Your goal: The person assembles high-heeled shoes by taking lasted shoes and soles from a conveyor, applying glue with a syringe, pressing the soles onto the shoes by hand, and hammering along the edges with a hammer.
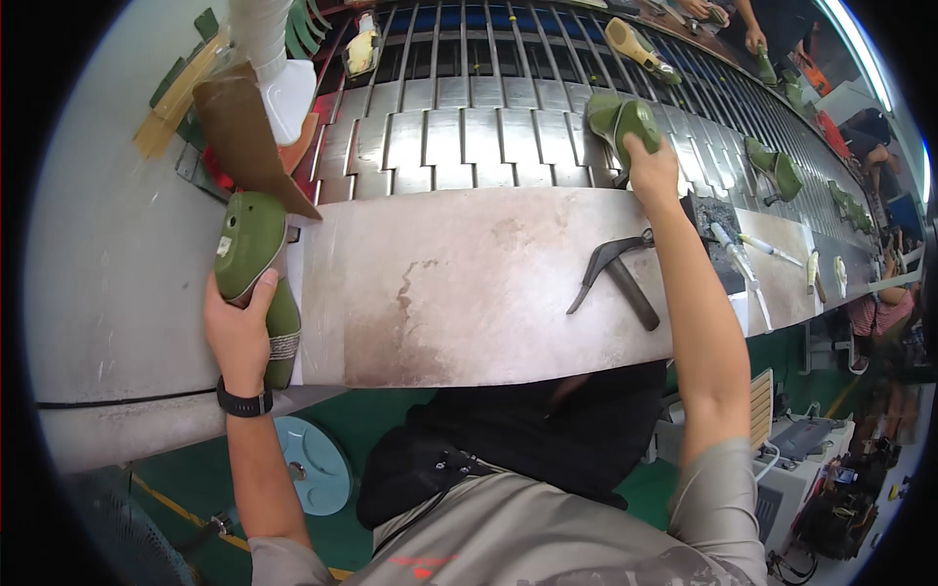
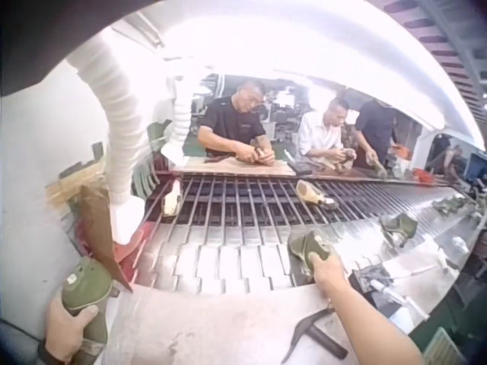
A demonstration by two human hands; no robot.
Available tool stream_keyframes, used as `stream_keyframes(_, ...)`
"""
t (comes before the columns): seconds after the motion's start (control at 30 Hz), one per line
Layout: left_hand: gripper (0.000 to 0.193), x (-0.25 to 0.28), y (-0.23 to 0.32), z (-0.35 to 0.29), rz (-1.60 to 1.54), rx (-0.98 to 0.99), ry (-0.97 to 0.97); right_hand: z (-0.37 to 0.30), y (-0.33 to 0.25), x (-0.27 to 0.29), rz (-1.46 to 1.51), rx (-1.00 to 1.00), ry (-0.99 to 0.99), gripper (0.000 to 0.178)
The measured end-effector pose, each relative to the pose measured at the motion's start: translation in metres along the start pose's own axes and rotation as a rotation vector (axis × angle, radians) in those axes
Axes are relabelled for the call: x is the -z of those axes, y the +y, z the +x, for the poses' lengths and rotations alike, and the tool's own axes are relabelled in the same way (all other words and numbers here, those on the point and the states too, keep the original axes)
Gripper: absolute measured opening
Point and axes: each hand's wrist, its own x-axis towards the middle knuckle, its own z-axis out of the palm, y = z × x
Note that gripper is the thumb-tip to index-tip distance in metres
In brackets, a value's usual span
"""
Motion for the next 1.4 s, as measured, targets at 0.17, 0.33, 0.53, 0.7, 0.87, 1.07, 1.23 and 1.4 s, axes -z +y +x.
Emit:
stream_keyframes(0.17, 0.036, -0.017, 0.004, -0.035, -0.366, 0.078, -0.055, -0.058, -0.012, 0.026, -0.326, 0.273, 0.079, 0.051)
stream_keyframes(0.33, 0.037, -0.061, 0.032, -0.085, -0.914, 0.354, -0.36, -0.188, -0.031, 0.051, -0.55, 0.559, -0.121, 0.043)
stream_keyframes(0.53, 0.045, -0.102, 0.031, -0.125, -0.894, 0.403, -0.66, -0.202, -0.032, 0.052, -0.69, 0.552, -0.167, 0.058)
stream_keyframes(0.7, 0.051, -0.092, 0.03, -0.15, -0.969, 0.676, -0.719, -0.221, -0.042, 0.072, -0.591, 0.412, -0.287, 0.052)
stream_keyframes(0.87, 0.072, -0.088, 0.021, -0.192, -0.755, 0.554, -0.549, -0.3, -0.076, 0.114, -0.084, 0.31, -0.404, 0.039)
stream_keyframes(1.07, 0.081, -0.081, 0.003, -0.192, -0.807, 0.706, -0.816, -0.337, -0.084, 0.101, 0.35, 0.146, -0.686, 0.042)
stream_keyframes(1.23, 0.078, -0.086, 0.005, -0.193, -0.81, 0.698, -0.71, -0.343, -0.076, 0.082, 0.382, 0.105, -0.69, 0.043)
stream_keyframes(1.4, 0.078, -0.087, 0.0, -0.192, -0.82, 0.67, -0.734, -0.334, -0.074, 0.075, 0.41, 0.212, -0.701, 0.043)
